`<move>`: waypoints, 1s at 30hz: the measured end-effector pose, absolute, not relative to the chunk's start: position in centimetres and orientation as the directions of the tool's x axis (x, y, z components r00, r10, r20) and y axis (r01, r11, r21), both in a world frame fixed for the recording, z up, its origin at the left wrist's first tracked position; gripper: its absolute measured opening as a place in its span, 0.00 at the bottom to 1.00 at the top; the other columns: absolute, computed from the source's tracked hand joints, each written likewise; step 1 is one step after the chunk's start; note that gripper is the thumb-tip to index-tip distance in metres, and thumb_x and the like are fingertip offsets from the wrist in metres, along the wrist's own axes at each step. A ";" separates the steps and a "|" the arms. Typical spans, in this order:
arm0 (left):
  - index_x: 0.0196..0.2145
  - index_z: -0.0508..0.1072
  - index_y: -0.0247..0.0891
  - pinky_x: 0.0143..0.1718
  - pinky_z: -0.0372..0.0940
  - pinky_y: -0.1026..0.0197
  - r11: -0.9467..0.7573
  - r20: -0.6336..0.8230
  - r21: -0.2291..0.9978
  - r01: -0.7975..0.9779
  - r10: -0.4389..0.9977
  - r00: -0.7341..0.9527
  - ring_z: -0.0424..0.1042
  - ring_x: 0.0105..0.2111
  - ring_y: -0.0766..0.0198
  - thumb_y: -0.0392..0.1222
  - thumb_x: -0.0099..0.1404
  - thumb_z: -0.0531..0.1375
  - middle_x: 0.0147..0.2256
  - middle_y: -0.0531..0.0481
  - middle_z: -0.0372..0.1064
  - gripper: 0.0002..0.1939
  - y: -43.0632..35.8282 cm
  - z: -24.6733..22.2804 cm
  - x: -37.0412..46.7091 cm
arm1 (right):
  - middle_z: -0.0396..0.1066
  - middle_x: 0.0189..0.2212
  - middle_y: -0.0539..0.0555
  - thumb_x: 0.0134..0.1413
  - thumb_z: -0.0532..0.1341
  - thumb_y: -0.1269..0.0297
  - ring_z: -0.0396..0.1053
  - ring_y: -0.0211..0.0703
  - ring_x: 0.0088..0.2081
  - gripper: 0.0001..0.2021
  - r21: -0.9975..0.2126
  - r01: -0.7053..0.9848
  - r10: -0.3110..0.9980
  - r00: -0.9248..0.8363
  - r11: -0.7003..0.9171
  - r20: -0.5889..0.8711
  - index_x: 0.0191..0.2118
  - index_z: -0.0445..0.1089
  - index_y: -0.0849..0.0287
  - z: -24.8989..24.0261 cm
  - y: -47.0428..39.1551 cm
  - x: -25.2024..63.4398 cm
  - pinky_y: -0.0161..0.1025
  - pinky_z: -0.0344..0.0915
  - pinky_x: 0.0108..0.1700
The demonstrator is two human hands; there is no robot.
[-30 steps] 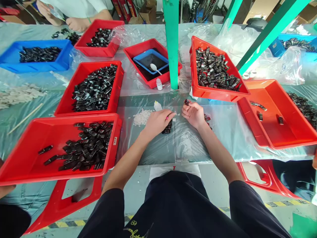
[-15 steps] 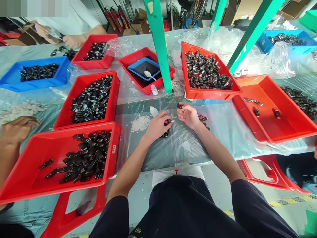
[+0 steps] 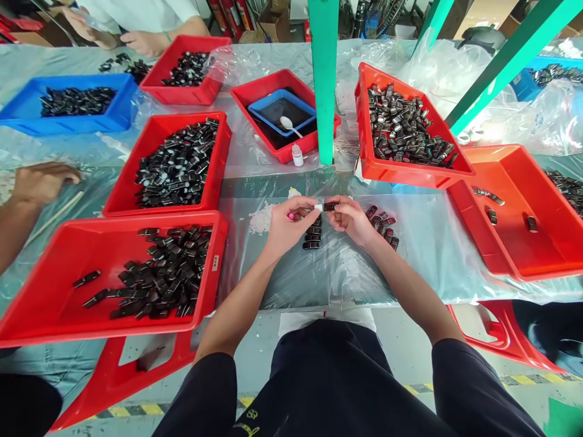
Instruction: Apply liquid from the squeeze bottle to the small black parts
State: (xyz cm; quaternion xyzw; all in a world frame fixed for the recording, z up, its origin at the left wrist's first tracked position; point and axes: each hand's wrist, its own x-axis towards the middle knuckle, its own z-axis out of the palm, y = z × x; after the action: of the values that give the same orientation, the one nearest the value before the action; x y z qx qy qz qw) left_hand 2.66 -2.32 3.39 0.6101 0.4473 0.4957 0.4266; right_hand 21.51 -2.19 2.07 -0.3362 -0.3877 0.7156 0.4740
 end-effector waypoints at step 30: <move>0.35 0.80 0.39 0.27 0.67 0.64 -0.151 0.144 0.983 0.102 0.986 0.079 0.73 0.25 0.66 0.49 0.57 0.71 0.28 0.51 0.78 0.12 -2.7 3.6 3.1 | 0.75 0.26 0.49 0.57 0.64 0.55 0.58 0.33 0.21 0.12 -0.965 -0.262 0.962 -0.265 -0.012 0.060 0.41 0.72 0.58 1.7 -2.3 21.4 0.33 0.51 0.23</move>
State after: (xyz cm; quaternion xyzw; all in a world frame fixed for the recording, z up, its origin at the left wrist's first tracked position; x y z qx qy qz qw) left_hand 3.14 -2.71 3.61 0.5794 0.4698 0.4899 0.4513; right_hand 21.35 -2.30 1.67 -0.3507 -0.4991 0.6190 0.4946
